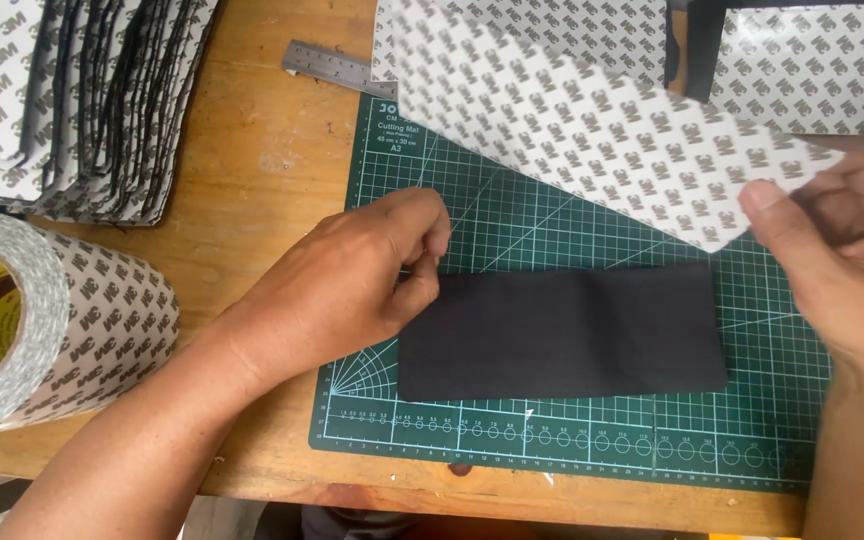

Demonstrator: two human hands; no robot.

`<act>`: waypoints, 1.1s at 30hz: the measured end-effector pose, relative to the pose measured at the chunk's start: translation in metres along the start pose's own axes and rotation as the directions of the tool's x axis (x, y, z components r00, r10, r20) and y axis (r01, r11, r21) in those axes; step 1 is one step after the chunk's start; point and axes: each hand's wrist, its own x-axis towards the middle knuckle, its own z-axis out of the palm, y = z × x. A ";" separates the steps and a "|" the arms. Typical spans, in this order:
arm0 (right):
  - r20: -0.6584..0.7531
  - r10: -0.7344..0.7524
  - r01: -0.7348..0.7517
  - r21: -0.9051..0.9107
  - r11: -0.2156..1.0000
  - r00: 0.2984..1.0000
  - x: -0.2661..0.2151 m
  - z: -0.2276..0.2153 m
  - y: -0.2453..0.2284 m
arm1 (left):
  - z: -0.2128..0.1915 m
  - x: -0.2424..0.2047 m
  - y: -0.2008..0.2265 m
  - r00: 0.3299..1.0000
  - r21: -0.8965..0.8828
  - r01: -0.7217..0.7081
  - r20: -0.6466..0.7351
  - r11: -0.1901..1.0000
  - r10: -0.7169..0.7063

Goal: Applying adhesive sheets to fabric pieces and smoothing them with a scraper

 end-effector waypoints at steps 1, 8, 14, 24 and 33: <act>0.001 -0.002 0.002 0.001 1.000 1.000 -0.004 -0.015 0.022 | 0.000 0.001 -0.004 1.000 0.001 0.001 -0.002 1.000 -0.001; 0.014 0.042 -0.038 -0.229 0.973 0.999 -0.007 -0.069 0.079 | 0.000 0.008 -0.024 0.974 0.104 0.056 -0.227 0.993 -0.031; 0.115 0.234 -0.202 -0.237 0.950 0.965 -0.002 -0.086 0.082 | -0.003 0.012 -0.034 0.942 0.137 0.230 -0.279 0.963 -0.186; 0.268 0.475 -0.417 -0.247 0.875 0.838 -0.001 -0.058 0.061 | -0.020 0.010 0.002 0.935 0.097 0.329 0.109 0.940 -0.338; 0.185 0.635 -0.464 -0.537 0.705 0.750 0.006 -0.034 0.036 | -0.004 0.010 -0.022 0.984 0.134 0.095 0.138 0.987 -0.113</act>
